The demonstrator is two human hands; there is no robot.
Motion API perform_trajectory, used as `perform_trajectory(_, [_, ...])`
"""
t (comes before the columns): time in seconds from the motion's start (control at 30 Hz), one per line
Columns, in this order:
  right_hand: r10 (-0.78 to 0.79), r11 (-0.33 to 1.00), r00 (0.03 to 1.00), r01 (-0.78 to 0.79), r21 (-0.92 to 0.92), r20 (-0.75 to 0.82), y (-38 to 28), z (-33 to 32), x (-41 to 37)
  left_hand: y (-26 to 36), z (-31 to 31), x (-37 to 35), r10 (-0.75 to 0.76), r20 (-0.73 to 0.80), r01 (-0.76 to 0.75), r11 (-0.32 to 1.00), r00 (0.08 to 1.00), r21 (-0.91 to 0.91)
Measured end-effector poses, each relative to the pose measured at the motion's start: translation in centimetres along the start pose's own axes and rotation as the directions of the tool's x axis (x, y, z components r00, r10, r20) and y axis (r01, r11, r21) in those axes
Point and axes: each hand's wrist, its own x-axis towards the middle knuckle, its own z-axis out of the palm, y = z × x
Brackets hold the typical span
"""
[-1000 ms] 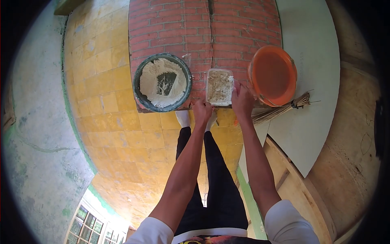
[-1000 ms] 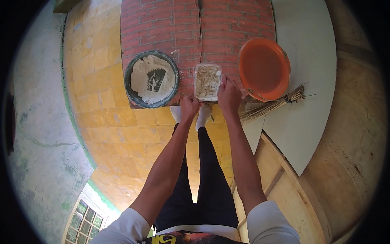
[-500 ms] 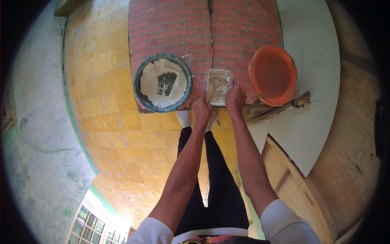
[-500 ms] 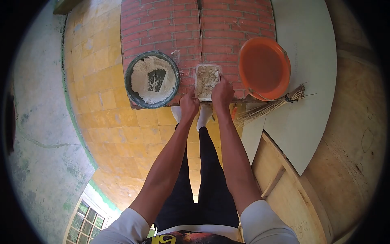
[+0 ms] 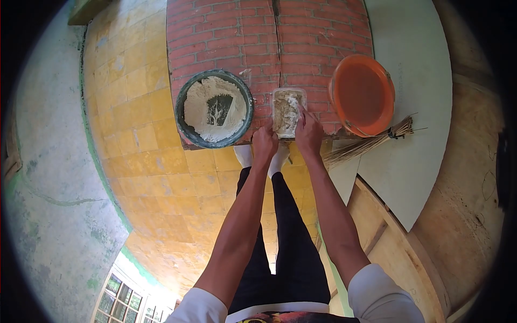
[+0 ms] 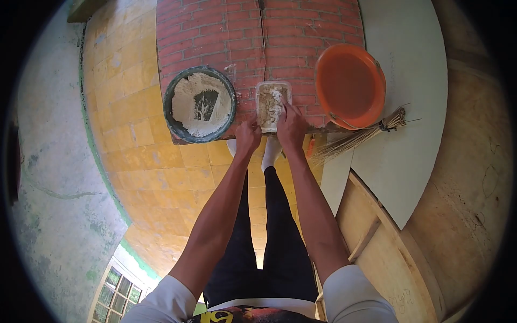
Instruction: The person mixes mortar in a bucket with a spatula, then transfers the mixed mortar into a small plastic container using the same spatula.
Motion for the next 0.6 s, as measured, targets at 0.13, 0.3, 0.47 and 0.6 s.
perform_trajectory(0.13, [-0.024,1.000,0.999,0.024,-0.001,0.035,-1.3,0.2,-0.2,-0.1,0.1,0.4,0.026,-0.045,-0.026,1.000,0.999,0.016])
perform_trajectory(0.3, [-0.022,0.998,0.998,0.025,-0.055,0.058,-3.1,1.5,-0.4,-0.4,0.1,0.8,0.009,-0.052,-0.006,0.998,0.999,0.062])
perform_trajectory(0.47, [0.057,0.997,0.993,-0.052,-0.056,0.099,-4.5,3.5,-0.2,0.3,-1.0,1.0,0.037,-0.026,-0.038,0.999,0.999,-0.015])
perform_trajectory(0.6, [0.122,0.979,0.976,-0.088,-0.185,0.181,-5.0,3.7,0.6,-0.6,-0.3,1.2,0.038,-0.015,-0.037,0.999,0.999,0.035])
